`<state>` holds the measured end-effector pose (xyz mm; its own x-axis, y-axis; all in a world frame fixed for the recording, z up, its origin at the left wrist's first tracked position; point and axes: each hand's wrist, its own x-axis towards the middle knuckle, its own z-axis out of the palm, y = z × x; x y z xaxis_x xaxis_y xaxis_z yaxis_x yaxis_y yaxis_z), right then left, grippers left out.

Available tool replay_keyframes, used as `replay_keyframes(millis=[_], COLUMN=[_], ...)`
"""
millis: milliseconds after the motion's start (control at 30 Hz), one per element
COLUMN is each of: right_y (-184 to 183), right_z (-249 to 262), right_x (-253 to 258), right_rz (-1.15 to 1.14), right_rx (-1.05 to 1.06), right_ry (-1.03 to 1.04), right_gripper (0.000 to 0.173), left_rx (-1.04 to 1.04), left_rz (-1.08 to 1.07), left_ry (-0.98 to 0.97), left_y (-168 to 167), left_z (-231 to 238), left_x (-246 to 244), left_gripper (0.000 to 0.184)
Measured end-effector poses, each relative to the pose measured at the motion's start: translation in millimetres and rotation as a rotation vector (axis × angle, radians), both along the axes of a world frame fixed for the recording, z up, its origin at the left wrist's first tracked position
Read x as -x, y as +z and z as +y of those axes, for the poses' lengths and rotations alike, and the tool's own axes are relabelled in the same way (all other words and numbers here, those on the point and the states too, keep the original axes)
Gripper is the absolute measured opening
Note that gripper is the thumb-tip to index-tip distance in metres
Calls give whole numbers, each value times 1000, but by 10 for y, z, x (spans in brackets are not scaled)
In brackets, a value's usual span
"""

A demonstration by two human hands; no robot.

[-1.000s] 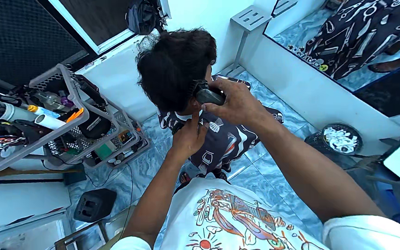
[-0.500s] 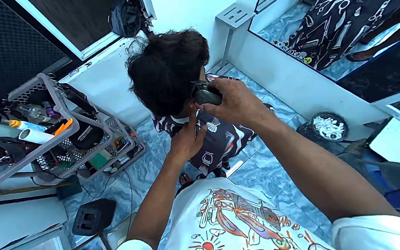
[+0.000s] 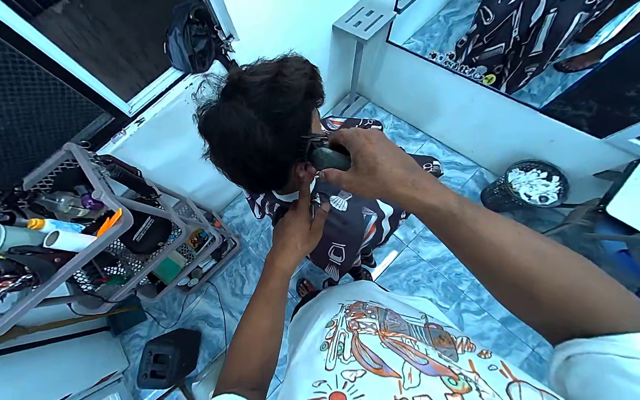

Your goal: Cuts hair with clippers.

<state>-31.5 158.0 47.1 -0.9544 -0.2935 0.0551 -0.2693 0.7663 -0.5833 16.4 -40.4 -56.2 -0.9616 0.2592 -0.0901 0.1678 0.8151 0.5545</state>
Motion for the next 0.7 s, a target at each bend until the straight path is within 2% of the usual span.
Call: replay_keyframes(millis=[67, 133, 167, 233, 333, 433, 533, 633, 700], right_y=[20, 56, 67, 58, 0, 45, 23, -29, -17], right_z=[-5, -38, -52, -22, 44, -16, -13, 60, 38], right_x=[-18, -11, -3, -13, -15, -12, -3, -16, -20], right_rz=[-13, 25, 29, 27, 1, 48, 50, 21, 41], right_rx=[-16, 86, 121, 71, -40, 44, 53, -42, 28], right_ry=[-17, 51, 68, 66, -18, 43, 50, -18, 10], right_gripper=[46, 59, 59, 58, 47, 59, 58, 44, 49], left_rx=[-2, 6, 10, 1, -8, 11, 9, -6, 0], left_rz=[0, -27, -21, -15, 6, -19, -11, -3, -17], left_ry=[1, -6, -8, -8, -9, -7, -6, -5, 2], left_y=[-7, 2, 3, 5, -2, 5, 21, 17, 7], left_z=[13, 20, 20, 18, 29, 40, 41, 41, 42], left_x=[-7, -13, -12, -12, -2, -12, -18, -15, -29], left_gripper=[79, 76, 76, 76, 81, 76, 76, 82, 80])
